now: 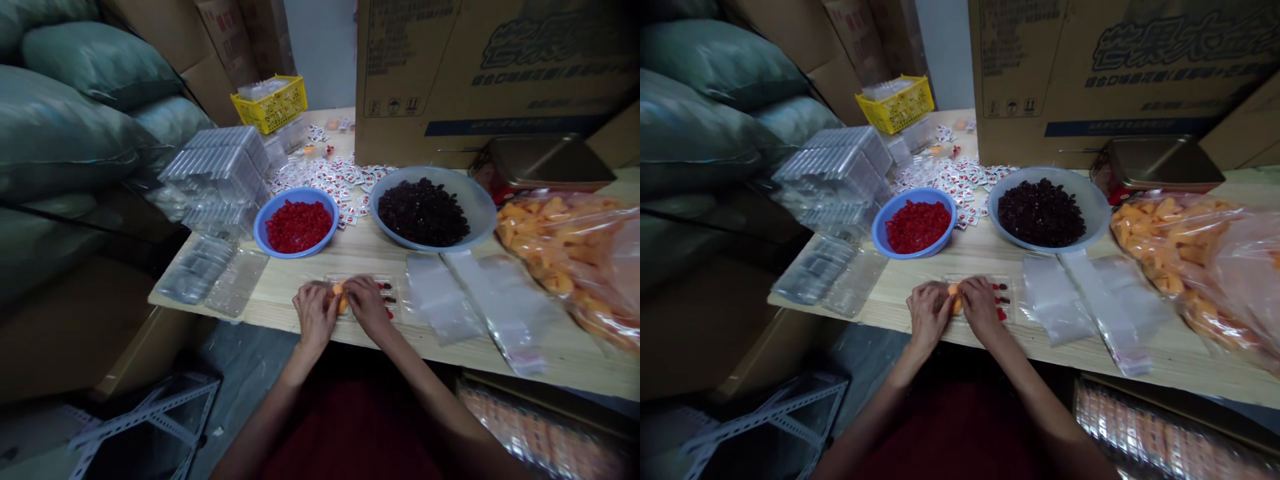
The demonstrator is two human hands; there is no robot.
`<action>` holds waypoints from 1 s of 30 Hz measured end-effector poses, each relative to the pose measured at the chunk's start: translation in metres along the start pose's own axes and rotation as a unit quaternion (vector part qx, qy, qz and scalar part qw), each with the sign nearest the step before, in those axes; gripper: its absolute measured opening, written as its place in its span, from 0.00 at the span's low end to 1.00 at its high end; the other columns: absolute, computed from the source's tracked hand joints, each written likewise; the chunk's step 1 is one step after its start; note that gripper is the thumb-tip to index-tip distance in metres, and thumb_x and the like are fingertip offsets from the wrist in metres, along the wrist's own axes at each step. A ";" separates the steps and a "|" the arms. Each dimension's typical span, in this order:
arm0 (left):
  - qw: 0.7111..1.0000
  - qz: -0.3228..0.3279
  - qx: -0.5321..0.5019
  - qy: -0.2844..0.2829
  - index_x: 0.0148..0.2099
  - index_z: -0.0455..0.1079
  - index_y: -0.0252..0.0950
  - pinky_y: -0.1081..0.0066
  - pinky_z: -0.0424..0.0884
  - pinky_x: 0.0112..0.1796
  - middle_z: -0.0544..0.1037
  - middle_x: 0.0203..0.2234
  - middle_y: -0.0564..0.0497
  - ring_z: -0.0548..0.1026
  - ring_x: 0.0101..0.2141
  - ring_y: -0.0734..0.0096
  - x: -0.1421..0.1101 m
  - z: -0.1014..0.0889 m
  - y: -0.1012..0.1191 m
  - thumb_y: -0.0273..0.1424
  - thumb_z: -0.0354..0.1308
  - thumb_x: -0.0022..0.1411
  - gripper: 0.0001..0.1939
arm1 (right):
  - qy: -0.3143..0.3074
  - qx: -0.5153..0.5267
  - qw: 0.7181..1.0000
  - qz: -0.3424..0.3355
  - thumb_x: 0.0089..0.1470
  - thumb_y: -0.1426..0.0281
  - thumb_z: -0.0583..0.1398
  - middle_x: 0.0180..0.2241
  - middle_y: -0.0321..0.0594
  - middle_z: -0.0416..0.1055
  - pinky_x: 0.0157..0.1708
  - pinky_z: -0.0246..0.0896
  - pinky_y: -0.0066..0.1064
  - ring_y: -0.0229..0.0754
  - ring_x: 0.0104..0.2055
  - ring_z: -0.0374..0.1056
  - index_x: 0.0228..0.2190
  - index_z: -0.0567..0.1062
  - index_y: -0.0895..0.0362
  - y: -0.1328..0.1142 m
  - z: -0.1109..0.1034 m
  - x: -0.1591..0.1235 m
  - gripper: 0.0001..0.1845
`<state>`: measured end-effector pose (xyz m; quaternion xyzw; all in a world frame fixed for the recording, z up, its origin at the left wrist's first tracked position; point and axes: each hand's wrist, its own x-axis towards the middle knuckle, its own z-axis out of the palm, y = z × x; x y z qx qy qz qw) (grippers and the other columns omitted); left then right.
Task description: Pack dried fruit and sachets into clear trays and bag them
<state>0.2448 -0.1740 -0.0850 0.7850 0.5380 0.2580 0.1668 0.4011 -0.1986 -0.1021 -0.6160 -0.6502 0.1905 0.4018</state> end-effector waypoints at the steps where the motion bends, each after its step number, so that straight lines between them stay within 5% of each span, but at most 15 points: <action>1: 1.000 0.008 0.019 -0.002 0.39 0.74 0.39 0.53 0.60 0.49 0.76 0.42 0.45 0.66 0.50 0.53 0.000 -0.002 -0.002 0.36 0.58 0.66 0.08 | -0.005 -0.018 1.000 -0.005 0.60 0.76 0.56 0.39 0.43 0.76 0.46 0.59 0.42 0.49 0.45 0.65 0.37 0.77 0.53 -0.001 0.000 0.000 0.11; 6: 0.997 0.057 0.038 -0.033 0.49 0.75 0.44 0.54 0.60 0.48 0.74 0.47 0.45 0.63 0.50 0.53 0.009 -0.004 -0.009 0.36 0.58 0.65 0.12 | -0.025 -0.120 0.992 -0.032 0.62 0.74 0.57 0.40 0.41 0.76 0.44 0.54 0.43 0.49 0.45 0.63 0.36 0.77 0.52 -0.003 0.001 0.004 0.09; 11: 0.995 0.074 0.059 -0.020 0.48 0.76 0.43 0.53 0.59 0.47 0.76 0.42 0.44 0.64 0.48 0.51 0.022 0.007 -0.010 0.35 0.56 0.67 0.11 | -0.041 -0.178 0.983 -0.029 0.61 0.74 0.58 0.41 0.43 0.76 0.43 0.53 0.45 0.52 0.46 0.61 0.38 0.78 0.52 0.000 0.007 0.009 0.09; 20: 0.995 0.092 0.020 -0.015 0.44 0.77 0.39 0.52 0.60 0.51 0.79 0.40 0.44 0.69 0.49 0.54 0.032 -0.003 0.001 0.34 0.50 0.70 0.14 | 0.052 0.050 0.995 0.066 0.64 0.67 0.55 0.48 0.43 0.76 0.54 0.56 0.49 0.51 0.52 0.66 0.46 0.78 0.51 -0.002 -0.017 -0.004 0.14; 22: 0.991 0.124 -0.036 -0.022 0.55 0.72 0.40 0.53 0.59 0.56 0.77 0.49 0.44 0.68 0.55 0.57 0.023 -0.008 0.018 0.32 0.45 0.72 0.17 | 0.081 0.197 0.967 0.139 0.65 0.59 0.54 0.49 0.43 0.76 0.58 0.57 0.48 0.49 0.54 0.68 0.47 0.78 0.50 -0.012 -0.024 -0.009 0.17; 25: 0.961 0.241 -0.071 -0.117 0.69 0.55 0.41 0.52 0.51 0.63 0.65 0.63 0.44 0.58 0.65 0.57 0.005 -0.011 0.042 0.36 0.46 0.71 0.26 | 0.043 0.435 0.859 0.268 0.64 0.47 0.47 0.50 0.42 0.76 0.55 0.65 0.46 0.48 0.55 0.70 0.51 0.76 0.48 -0.033 -0.035 -0.018 0.28; 27: 0.954 0.254 -0.039 -0.155 0.70 0.52 0.44 0.48 0.45 0.65 0.62 0.66 0.45 0.53 0.67 0.54 0.000 -0.013 0.043 0.41 0.50 0.70 0.30 | -0.001 0.514 0.802 0.305 0.63 0.43 0.45 0.52 0.42 0.75 0.52 0.68 0.45 0.48 0.55 0.71 0.55 0.73 0.46 -0.044 -0.046 -0.026 0.32; 30: 0.989 0.127 -0.016 -0.077 0.64 0.61 0.44 0.50 0.51 0.63 0.71 0.59 0.45 0.64 0.61 0.57 0.009 -0.032 0.004 0.38 0.48 0.71 0.22 | -0.022 0.493 0.812 0.312 0.61 0.47 0.54 0.56 0.42 0.72 0.56 0.65 0.45 0.49 0.57 0.69 0.53 0.75 0.45 -0.046 -0.066 -0.043 0.26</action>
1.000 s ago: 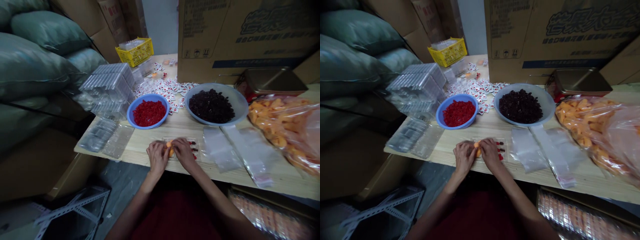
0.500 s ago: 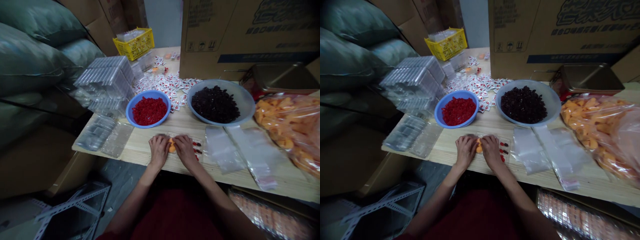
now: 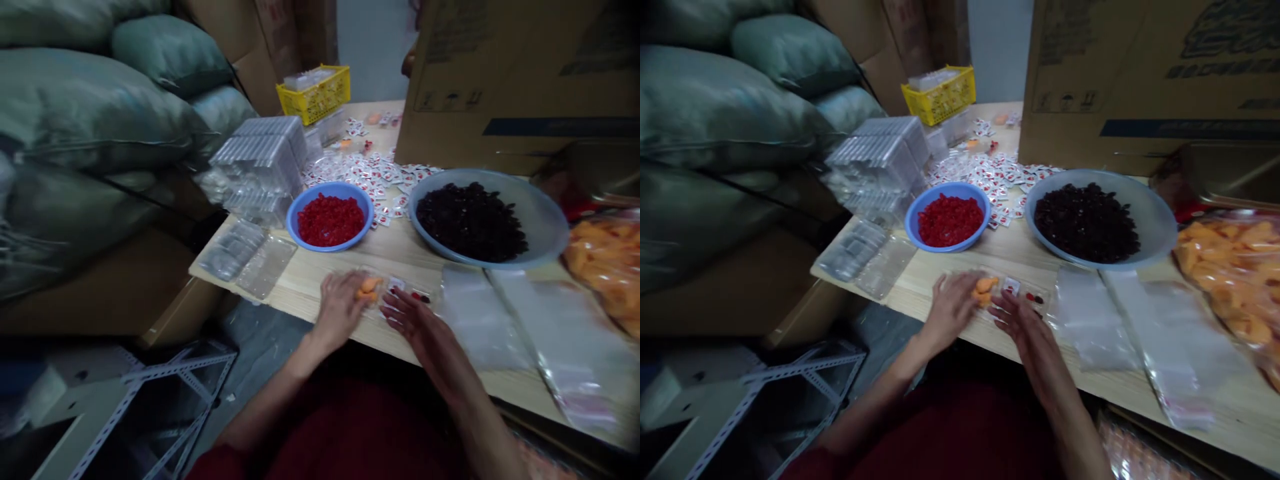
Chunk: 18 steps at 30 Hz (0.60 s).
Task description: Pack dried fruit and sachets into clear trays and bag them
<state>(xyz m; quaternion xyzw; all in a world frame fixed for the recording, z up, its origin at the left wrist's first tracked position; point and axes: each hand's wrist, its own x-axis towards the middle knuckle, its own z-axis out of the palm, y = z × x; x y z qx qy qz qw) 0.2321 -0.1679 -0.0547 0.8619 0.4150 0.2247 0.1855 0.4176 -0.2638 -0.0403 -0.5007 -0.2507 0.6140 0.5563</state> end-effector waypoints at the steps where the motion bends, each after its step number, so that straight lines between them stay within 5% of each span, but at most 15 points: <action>1: 0.997 -0.054 0.003 0.046 0.61 0.64 0.41 0.53 0.57 0.60 0.73 0.55 0.44 0.68 0.57 0.59 -0.002 -0.013 -0.021 0.37 0.48 0.71 0.19 | 0.020 -0.035 0.999 -0.007 0.59 0.49 0.57 0.56 0.42 0.72 0.58 0.63 0.45 0.51 0.58 0.68 0.51 0.77 0.46 0.000 -0.008 -0.005 0.24; 3: 0.982 -0.154 0.018 0.110 0.53 0.69 0.37 0.59 0.64 0.54 0.76 0.49 0.42 0.72 0.51 0.60 -0.006 -0.043 -0.068 0.36 0.50 0.69 0.15 | 0.080 -0.109 0.990 -0.030 0.55 0.51 0.62 0.55 0.42 0.73 0.62 0.57 0.47 0.53 0.60 0.65 0.45 0.80 0.47 0.003 -0.024 -0.012 0.20; 8: 0.952 -0.300 0.026 0.057 0.36 0.73 0.34 0.66 0.66 0.37 0.76 0.29 0.48 0.72 0.32 0.64 -0.011 -0.088 -0.156 0.34 0.59 0.59 0.08 | 0.129 -0.172 0.976 -0.047 0.49 0.51 0.66 0.50 0.42 0.77 0.65 0.51 0.50 0.54 0.58 0.67 0.42 0.81 0.49 0.018 -0.035 -0.013 0.21; 13: 0.944 -0.329 -0.026 0.022 0.29 0.73 0.33 0.72 0.61 0.28 0.73 0.20 0.53 0.67 0.23 0.72 -0.009 -0.082 -0.191 0.39 0.60 0.55 0.13 | 0.127 -0.165 0.978 -0.017 0.45 0.49 0.67 0.45 0.44 0.79 0.61 0.58 0.48 0.55 0.53 0.71 0.40 0.81 0.50 0.019 -0.023 -0.014 0.24; 18: 0.939 -0.344 -0.020 0.010 0.32 0.75 0.32 0.73 0.63 0.28 0.73 0.20 0.53 0.68 0.23 0.71 -0.010 -0.079 -0.200 0.40 0.56 0.60 0.16 | 0.142 -0.164 0.976 0.023 0.45 0.49 0.67 0.47 0.43 0.78 0.60 0.60 0.42 0.52 0.53 0.72 0.42 0.81 0.52 0.016 -0.027 -0.016 0.26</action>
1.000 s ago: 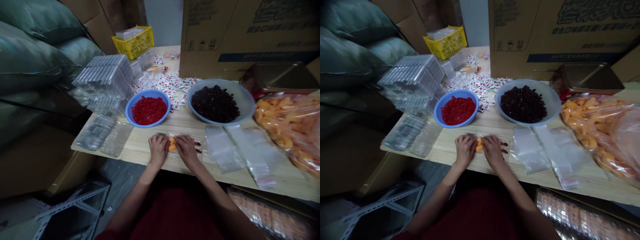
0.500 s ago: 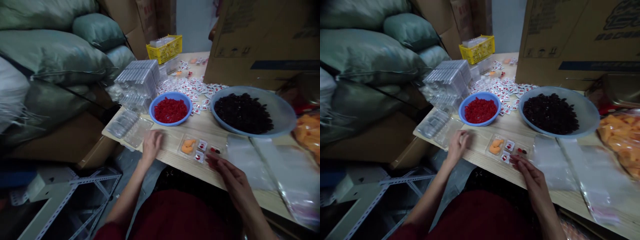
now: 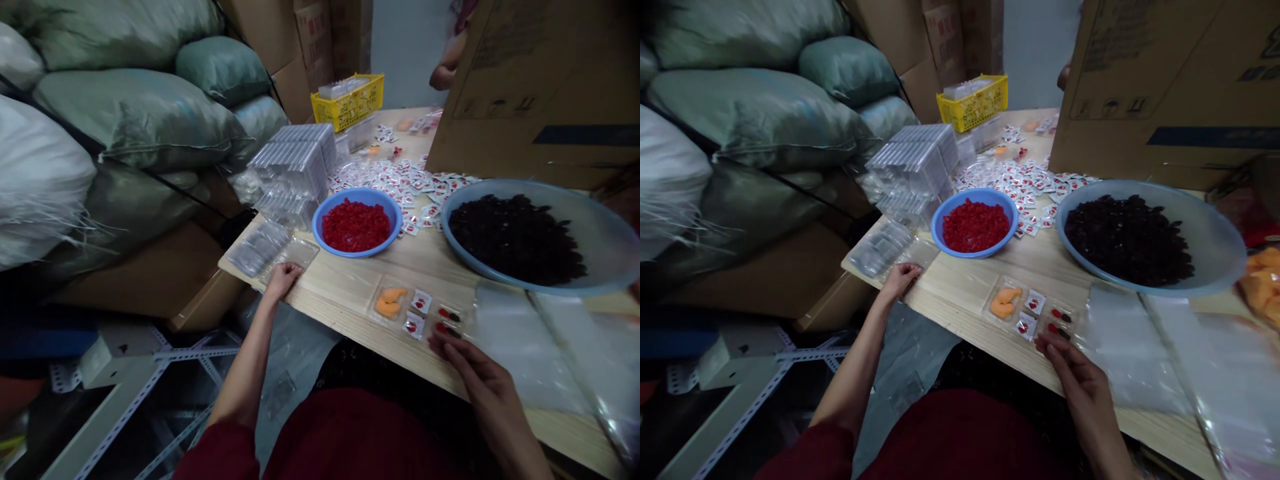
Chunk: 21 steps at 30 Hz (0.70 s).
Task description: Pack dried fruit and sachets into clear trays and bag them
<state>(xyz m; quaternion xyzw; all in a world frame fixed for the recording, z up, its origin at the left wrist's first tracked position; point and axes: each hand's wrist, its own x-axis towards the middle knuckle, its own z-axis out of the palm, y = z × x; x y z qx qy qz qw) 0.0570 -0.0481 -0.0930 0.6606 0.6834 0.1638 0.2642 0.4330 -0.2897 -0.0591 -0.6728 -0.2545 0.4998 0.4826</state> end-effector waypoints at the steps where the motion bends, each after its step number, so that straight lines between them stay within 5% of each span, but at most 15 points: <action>1: 1.000 -0.001 0.012 0.002 0.32 0.75 0.32 0.72 0.64 0.29 0.74 0.22 0.52 0.70 0.24 0.70 -0.001 0.000 0.001 0.39 0.55 0.60 0.15 | -0.002 0.000 1.000 0.005 0.45 0.49 0.67 0.48 0.43 0.78 0.60 0.60 0.41 0.52 0.53 0.72 0.42 0.81 0.52 0.001 -0.001 0.001 0.26; 9: 0.992 0.010 0.121 0.035 0.39 0.72 0.34 0.63 0.67 0.45 0.77 0.40 0.38 0.75 0.42 0.57 -0.020 0.009 0.028 0.27 0.52 0.62 0.08 | -0.016 0.000 1.000 0.004 0.45 0.49 0.68 0.45 0.44 0.79 0.62 0.57 0.43 0.53 0.54 0.71 0.39 0.81 0.53 0.008 0.005 0.001 0.25; 17: 0.990 0.038 0.090 0.102 0.41 0.64 0.33 0.64 0.66 0.41 0.72 0.36 0.42 0.72 0.39 0.59 -0.028 -0.005 0.037 0.20 0.53 0.58 0.08 | -0.029 0.007 1.000 0.004 0.46 0.50 0.68 0.46 0.45 0.79 0.58 0.62 0.42 0.53 0.53 0.72 0.41 0.81 0.54 0.012 0.007 -0.004 0.25; 21: 0.978 0.088 -0.020 0.187 0.43 0.60 0.37 0.68 0.65 0.41 0.68 0.34 0.49 0.69 0.35 0.67 -0.071 -0.027 0.073 0.26 0.44 0.68 0.05 | -0.077 0.031 0.996 -0.016 0.48 0.50 0.67 0.46 0.46 0.78 0.59 0.61 0.44 0.53 0.52 0.72 0.41 0.80 0.53 0.005 0.029 -0.007 0.24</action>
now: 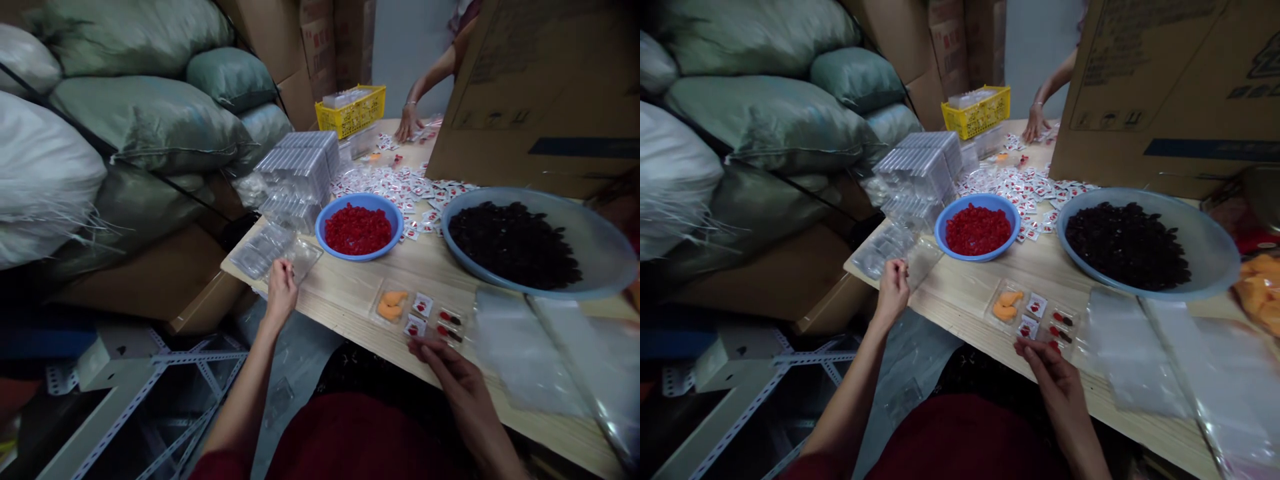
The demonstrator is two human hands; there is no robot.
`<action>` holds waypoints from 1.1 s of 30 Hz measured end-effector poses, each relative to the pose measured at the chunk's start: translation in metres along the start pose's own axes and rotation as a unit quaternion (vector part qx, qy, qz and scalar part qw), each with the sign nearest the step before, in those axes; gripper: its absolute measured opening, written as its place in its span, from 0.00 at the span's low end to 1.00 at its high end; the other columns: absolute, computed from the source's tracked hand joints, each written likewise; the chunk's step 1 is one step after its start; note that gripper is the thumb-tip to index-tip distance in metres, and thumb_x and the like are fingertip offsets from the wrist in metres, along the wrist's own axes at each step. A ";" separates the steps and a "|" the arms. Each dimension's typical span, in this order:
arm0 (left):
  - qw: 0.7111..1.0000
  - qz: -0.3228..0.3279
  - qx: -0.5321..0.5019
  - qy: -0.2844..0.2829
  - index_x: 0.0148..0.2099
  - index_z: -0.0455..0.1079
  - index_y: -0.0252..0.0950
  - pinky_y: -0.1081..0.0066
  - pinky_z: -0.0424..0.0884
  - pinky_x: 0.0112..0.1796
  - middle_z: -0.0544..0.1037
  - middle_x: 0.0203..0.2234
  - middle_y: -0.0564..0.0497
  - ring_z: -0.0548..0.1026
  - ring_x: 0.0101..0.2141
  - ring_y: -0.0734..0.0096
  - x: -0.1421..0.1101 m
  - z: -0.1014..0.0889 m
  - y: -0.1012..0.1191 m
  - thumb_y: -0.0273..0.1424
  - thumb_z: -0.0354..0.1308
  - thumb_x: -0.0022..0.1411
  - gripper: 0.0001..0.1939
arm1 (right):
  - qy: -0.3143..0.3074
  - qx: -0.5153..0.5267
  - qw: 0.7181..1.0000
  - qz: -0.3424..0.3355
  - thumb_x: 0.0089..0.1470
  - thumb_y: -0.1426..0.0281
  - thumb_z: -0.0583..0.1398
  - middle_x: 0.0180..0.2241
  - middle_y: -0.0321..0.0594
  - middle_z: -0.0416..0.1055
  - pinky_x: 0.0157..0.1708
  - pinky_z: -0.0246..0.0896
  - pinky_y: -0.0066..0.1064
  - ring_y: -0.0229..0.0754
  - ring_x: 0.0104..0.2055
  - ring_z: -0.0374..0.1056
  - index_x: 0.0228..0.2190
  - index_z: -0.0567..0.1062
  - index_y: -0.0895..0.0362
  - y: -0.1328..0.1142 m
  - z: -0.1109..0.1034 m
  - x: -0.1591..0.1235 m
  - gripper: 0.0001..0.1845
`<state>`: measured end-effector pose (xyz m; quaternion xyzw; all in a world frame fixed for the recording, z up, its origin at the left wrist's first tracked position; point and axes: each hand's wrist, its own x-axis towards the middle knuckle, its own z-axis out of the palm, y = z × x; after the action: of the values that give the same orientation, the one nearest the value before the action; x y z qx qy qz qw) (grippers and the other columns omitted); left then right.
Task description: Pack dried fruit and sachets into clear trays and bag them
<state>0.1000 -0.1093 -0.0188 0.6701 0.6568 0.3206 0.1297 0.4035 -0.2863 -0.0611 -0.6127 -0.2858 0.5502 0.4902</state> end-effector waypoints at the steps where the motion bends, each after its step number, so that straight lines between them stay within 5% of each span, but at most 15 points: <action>1: 0.997 0.016 -0.068 0.018 0.43 0.59 0.38 0.69 0.65 0.40 0.67 0.32 0.51 0.68 0.33 0.68 -0.013 -0.008 0.017 0.29 0.43 0.70 0.05 | -0.021 0.010 1.000 -0.005 0.49 0.51 0.67 0.46 0.46 0.78 0.59 0.61 0.44 0.52 0.53 0.72 0.42 0.80 0.53 -0.002 0.012 0.000 0.23; 3: 0.974 0.051 -0.221 0.013 0.40 0.60 0.39 0.69 0.64 0.40 0.66 0.31 0.52 0.67 0.33 0.70 -0.046 -0.018 0.053 0.34 0.44 0.72 0.07 | -0.070 0.061 0.996 0.001 0.52 0.52 0.66 0.50 0.45 0.76 0.58 0.61 0.45 0.50 0.54 0.70 0.48 0.77 0.51 -0.007 0.039 -0.002 0.25; 6: 0.924 0.061 -0.362 -0.110 0.39 0.60 0.39 0.68 0.64 0.41 0.66 0.33 0.50 0.67 0.36 0.68 -0.100 -0.013 0.097 0.35 0.45 0.72 0.08 | -0.147 0.217 0.964 0.056 0.56 0.53 0.63 0.52 0.42 0.73 0.50 0.67 0.42 0.45 0.51 0.71 0.56 0.70 0.45 -0.010 0.075 -0.001 0.28; 8: 0.889 0.047 -0.415 -0.185 0.39 0.62 0.39 0.67 0.65 0.41 0.66 0.34 0.49 0.66 0.36 0.68 -0.126 -0.002 0.112 0.35 0.46 0.72 0.09 | -0.148 0.309 0.936 0.077 0.54 0.55 0.66 0.44 0.39 0.75 0.42 0.69 0.36 0.40 0.42 0.73 0.55 0.70 0.46 -0.011 0.082 0.004 0.27; 11: 0.836 -0.018 -0.497 -0.230 0.40 0.64 0.38 0.67 0.65 0.42 0.67 0.33 0.49 0.67 0.36 0.68 -0.135 0.018 0.117 0.36 0.48 0.71 0.09 | -0.065 0.338 0.938 0.037 0.49 0.62 0.70 0.31 0.30 0.71 0.33 0.65 0.27 0.33 0.29 0.66 0.52 0.71 0.47 -0.013 0.058 0.009 0.29; 15: 0.749 -0.160 -0.606 -0.212 0.48 0.64 0.39 0.66 0.69 0.39 0.73 0.40 0.46 0.73 0.37 0.66 -0.098 0.045 0.104 0.48 0.46 0.69 0.19 | 0.120 0.184 0.971 -0.096 0.50 0.63 0.69 0.32 0.32 0.70 0.35 0.63 0.26 0.34 0.32 0.65 0.56 0.69 0.49 -0.003 0.000 0.009 0.32; 20: 0.838 -0.095 -0.486 -0.230 0.55 0.65 0.39 0.71 0.70 0.39 0.75 0.37 0.50 0.73 0.36 0.71 -0.061 0.105 0.082 0.36 0.66 0.57 0.25 | 0.250 -0.032 0.955 -0.157 0.54 0.57 0.64 0.29 0.33 0.68 0.35 0.62 0.31 0.37 0.31 0.64 0.56 0.70 0.55 0.029 -0.035 0.019 0.30; 25: 0.899 -0.013 -0.378 -0.219 0.56 0.66 0.36 0.69 0.71 0.42 0.75 0.37 0.49 0.74 0.36 0.70 -0.041 0.162 0.076 0.31 0.59 0.62 0.20 | 0.266 -0.164 0.936 -0.163 0.57 0.54 0.59 0.30 0.36 0.67 0.36 0.63 0.34 0.39 0.31 0.63 0.55 0.71 0.60 0.042 -0.043 0.039 0.30; 29: 0.947 0.068 -0.251 -0.187 0.52 0.69 0.35 0.64 0.69 0.48 0.76 0.43 0.44 0.74 0.44 0.64 -0.026 0.177 0.078 0.30 0.56 0.64 0.14 | 0.280 -0.267 0.901 -0.195 0.58 0.54 0.59 0.37 0.44 0.68 0.39 0.65 0.38 0.43 0.35 0.64 0.56 0.70 0.63 0.045 -0.052 0.050 0.32; 33: 0.970 0.107 -0.139 -0.169 0.50 0.71 0.34 0.62 0.67 0.49 0.76 0.44 0.41 0.73 0.45 0.60 -0.020 0.178 0.080 0.33 0.54 0.66 0.13 | 0.254 -0.291 0.900 -0.203 0.60 0.55 0.57 0.40 0.46 0.70 0.42 0.66 0.40 0.44 0.36 0.66 0.57 0.69 0.62 0.045 -0.054 0.058 0.31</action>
<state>0.2725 -0.0924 -0.1117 0.7562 0.4989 0.3032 0.2955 0.4595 -0.2663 -0.1291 -0.7757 -0.4173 0.1569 0.4468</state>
